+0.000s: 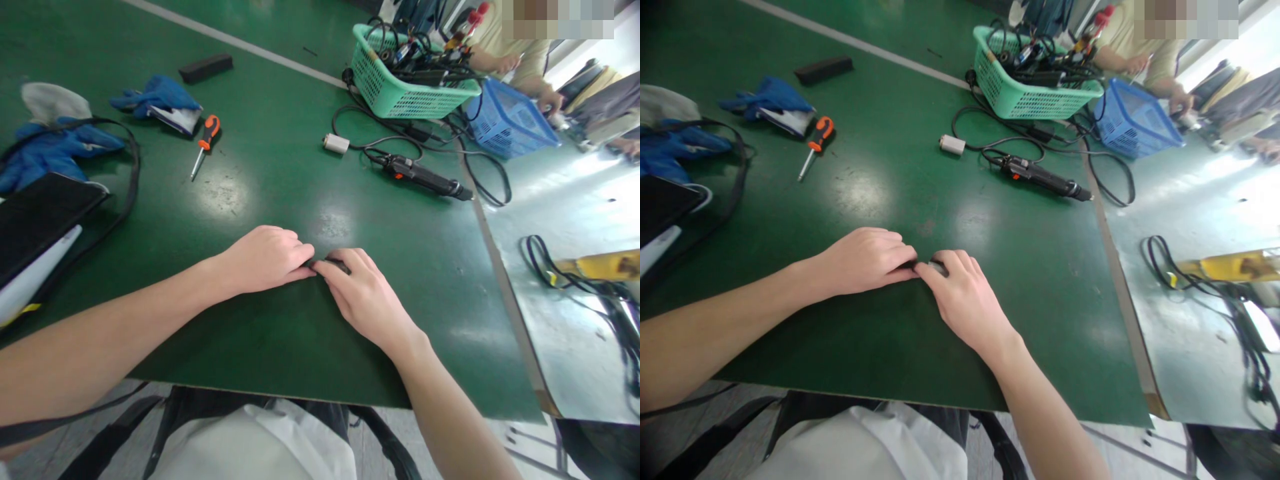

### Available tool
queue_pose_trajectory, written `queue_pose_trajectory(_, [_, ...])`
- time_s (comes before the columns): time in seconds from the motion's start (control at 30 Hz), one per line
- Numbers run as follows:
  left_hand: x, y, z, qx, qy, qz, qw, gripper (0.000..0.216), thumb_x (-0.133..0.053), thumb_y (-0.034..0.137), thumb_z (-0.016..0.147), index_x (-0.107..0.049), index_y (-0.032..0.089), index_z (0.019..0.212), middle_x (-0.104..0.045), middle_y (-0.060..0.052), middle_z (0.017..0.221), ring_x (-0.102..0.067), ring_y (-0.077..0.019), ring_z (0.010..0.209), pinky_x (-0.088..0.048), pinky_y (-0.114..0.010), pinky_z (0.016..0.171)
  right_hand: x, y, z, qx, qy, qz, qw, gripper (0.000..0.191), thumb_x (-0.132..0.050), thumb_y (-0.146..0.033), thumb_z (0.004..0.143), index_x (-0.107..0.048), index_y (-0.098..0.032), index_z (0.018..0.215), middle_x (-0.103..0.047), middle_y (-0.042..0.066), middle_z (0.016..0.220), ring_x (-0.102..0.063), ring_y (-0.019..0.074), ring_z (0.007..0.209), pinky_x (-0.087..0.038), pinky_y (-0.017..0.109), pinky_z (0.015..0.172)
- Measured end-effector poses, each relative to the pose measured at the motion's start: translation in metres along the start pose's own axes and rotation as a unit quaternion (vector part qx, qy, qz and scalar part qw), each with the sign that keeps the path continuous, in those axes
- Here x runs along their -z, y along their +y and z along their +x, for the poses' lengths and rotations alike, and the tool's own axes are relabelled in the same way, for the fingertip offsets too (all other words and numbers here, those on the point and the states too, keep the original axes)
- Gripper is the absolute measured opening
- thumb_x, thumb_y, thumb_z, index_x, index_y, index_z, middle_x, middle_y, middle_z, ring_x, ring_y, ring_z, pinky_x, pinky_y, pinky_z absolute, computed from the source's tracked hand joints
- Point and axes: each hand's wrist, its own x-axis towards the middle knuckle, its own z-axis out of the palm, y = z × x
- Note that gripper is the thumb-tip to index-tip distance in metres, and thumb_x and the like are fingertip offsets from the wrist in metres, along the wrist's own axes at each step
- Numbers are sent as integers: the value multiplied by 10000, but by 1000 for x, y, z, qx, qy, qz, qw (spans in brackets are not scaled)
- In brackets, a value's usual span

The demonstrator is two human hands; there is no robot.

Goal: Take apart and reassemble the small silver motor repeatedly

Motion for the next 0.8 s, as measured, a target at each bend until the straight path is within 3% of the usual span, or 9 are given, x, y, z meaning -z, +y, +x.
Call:
queue_pose_trajectory(0.1, [0,0,0,2,-6,4,1000,368,-604,502,1001,-687,165,881,-660,-46,738,-638,-201,672,-409,-307,599,8,6,-4,-16,-10,-40,999,336,-484,-149,1023,-640,-235,1308,-649,134,1167,-598,300,1044,-574,487,898])
queue_pose_trajectory(0.2, [0,0,-1,2,-9,-1,1000,360,-612,493,1000,-691,161,887,-662,-46,739,-637,-198,680,-399,-300,598,18,37,-14,-51,-13,-90,995,334,-507,-144,993,-634,-224,1292,-664,130,1122,-611,310,1019,-578,465,843])
queue_pose_trajectory(0.43, [2,1,-1,-5,-4,-10,1000,310,-583,409,1023,-682,160,866,-658,-40,721,-620,-182,666,-373,-290,588,53,189,-90,-190,-39,-214,957,286,-556,-225,960,-664,-196,1223,-688,132,972,-664,284,821,-521,433,740])
queue_pose_trajectory(0.53, [1,2,0,-3,-8,-12,1000,295,-568,393,1028,-681,167,874,-656,-41,722,-625,-193,676,-374,-300,591,68,233,-128,-211,-18,-195,958,262,-567,-241,957,-686,-215,1189,-725,169,995,-689,284,844,-504,435,778])
queue_pose_trajectory(0.63, [1,1,0,1,-13,-15,1000,284,-562,385,1028,-681,173,881,-654,-40,725,-624,-196,677,-372,-304,590,73,247,-149,-215,-6,-187,958,264,-523,-296,958,-687,-245,1159,-742,166,1015,-715,319,902,-510,451,772])
queue_pose_trajectory(0.8, [1,1,0,5,-16,-18,1000,262,-555,355,1025,-685,174,886,-641,-31,716,-616,-185,671,-370,-301,583,71,241,-153,-222,-3,-184,958,365,-439,-390,939,-653,-289,1217,-736,138,1086,-713,418,1051,-528,526,836])
